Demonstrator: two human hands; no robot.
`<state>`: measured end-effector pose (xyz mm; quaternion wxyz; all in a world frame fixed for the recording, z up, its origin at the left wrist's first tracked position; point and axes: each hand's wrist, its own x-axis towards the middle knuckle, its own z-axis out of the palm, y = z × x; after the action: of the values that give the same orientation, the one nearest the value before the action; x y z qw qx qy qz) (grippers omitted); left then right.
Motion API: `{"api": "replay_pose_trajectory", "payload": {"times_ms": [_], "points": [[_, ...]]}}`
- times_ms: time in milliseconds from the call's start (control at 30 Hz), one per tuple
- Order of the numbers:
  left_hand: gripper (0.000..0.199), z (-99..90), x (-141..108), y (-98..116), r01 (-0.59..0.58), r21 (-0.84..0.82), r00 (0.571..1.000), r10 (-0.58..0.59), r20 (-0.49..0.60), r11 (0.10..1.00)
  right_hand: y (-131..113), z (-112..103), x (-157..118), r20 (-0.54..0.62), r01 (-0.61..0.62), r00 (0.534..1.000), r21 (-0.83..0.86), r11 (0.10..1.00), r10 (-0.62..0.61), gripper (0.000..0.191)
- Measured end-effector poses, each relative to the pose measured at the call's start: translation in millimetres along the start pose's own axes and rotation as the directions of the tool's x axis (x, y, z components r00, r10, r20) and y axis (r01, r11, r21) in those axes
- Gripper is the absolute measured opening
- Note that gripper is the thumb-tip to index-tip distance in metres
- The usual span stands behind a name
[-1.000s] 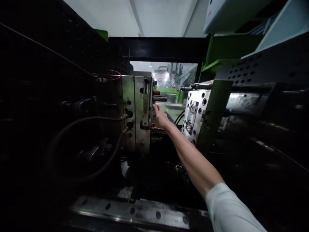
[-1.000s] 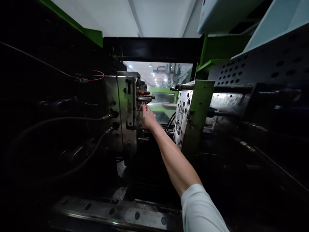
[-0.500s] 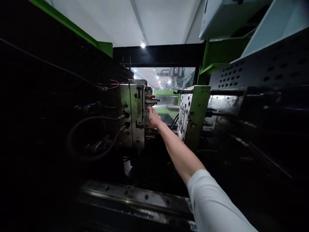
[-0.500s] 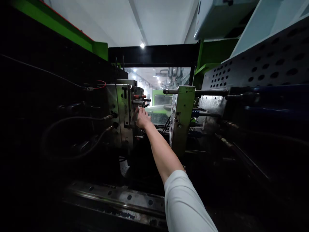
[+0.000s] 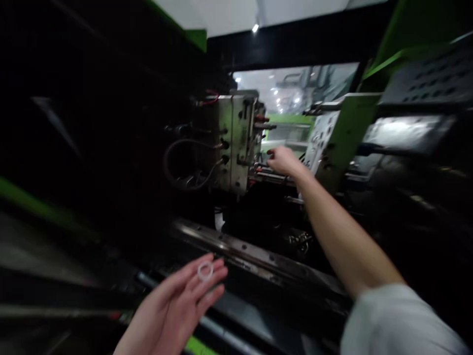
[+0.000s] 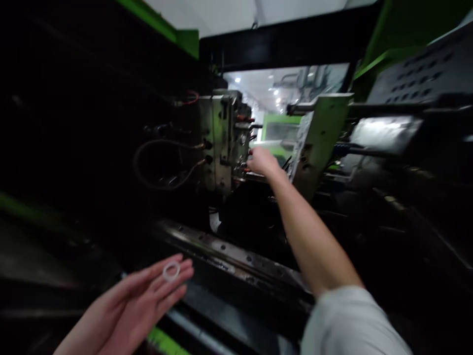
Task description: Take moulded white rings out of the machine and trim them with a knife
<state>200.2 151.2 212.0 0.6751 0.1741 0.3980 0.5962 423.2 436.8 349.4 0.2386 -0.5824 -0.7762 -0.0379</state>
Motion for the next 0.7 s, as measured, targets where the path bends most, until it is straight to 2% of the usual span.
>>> {"api": "replay_pose_trajectory", "payload": {"times_ms": [67, 100, 167, 233, 267, 367, 433, 500, 600, 667, 700], "points": [[0.037, 7.6, 6.3, 12.0, 0.002, -0.132, 0.998, 0.006, 0.059, 0.991, -25.4, -4.4, -53.5, 0.043, 0.167, 0.984, 0.084, 0.982, -0.171, 0.03], [0.039, 9.6, 8.6, 16.8, -0.001, -0.174, 0.995, 0.018, 0.095, 0.985, -40.7, -4.7, -82.7, 0.063, 0.266, 0.958, 0.151, 0.952, -0.278, 0.025], [0.045, 11.3, 9.8, 23.3, -0.014, -0.22, 0.988, 0.047, 0.144, 0.975, -71.9, -0.6, -138.2, 0.056, 0.495, 0.841, 0.322, 0.807, -0.538, 0.02], [0.045, 11.2, 7.0, 25.9, -0.017, -0.246, 0.987, 0.055, 0.148, 0.969, -97.4, 10.7, -179.2, 0.028, 0.646, 0.724, 0.323, 0.692, -0.689, 0.02], [0.044, 10.5, 4.9, 26.1, -0.016, -0.26, 0.987, 0.056, 0.149, 0.965, -106.6, 18.2, -191.7, 0.01, 0.694, 0.689, 0.28, 0.663, -0.725, 0.02], [0.041, 4.4, 1.2, 24.0, -0.028, -0.276, 0.979, 0.082, 0.184, 0.961, -121.4, 41.2, -201.5, -0.054, 0.759, 0.646, 0.15, 0.633, -0.762, 0.019], [0.04, -3.2, 2.7, 21.1, -0.052, -0.268, 0.973, 0.109, 0.203, 0.962, -125.2, 53.0, -196.0, -0.068, 0.774, 0.629, 0.151, 0.615, -0.775, 0.017], [0.033, -12.7, 6.4, 17.7, -0.085, -0.263, 0.969, 0.141, 0.202, 0.961, -128.0, 61.3, -190.2, -0.072, 0.769, 0.628, 0.211, 0.604, -0.775, 0.014], [0.022, -26.4, 11.7, 14.1, -0.136, -0.234, 0.959, 0.188, 0.213, 0.962, -131.9, 68.7, -186.7, -0.116, 0.729, 0.656, 0.354, 0.586, -0.746, 0.007], [0.021, -33.3, 13.0, 13.5, -0.134, -0.203, 0.957, 0.179, 0.226, 0.97, -134.0, 71.4, -186.9, -0.169, 0.711, 0.663, 0.448, 0.542, -0.73, 0.005], [0.022, -35.9, 13.2, 13.7, -0.123, -0.186, 0.959, 0.165, 0.231, 0.975, -134.7, 72.3, -187.3, -0.203, 0.717, 0.649, 0.487, 0.499, -0.733, 0.005]]}}
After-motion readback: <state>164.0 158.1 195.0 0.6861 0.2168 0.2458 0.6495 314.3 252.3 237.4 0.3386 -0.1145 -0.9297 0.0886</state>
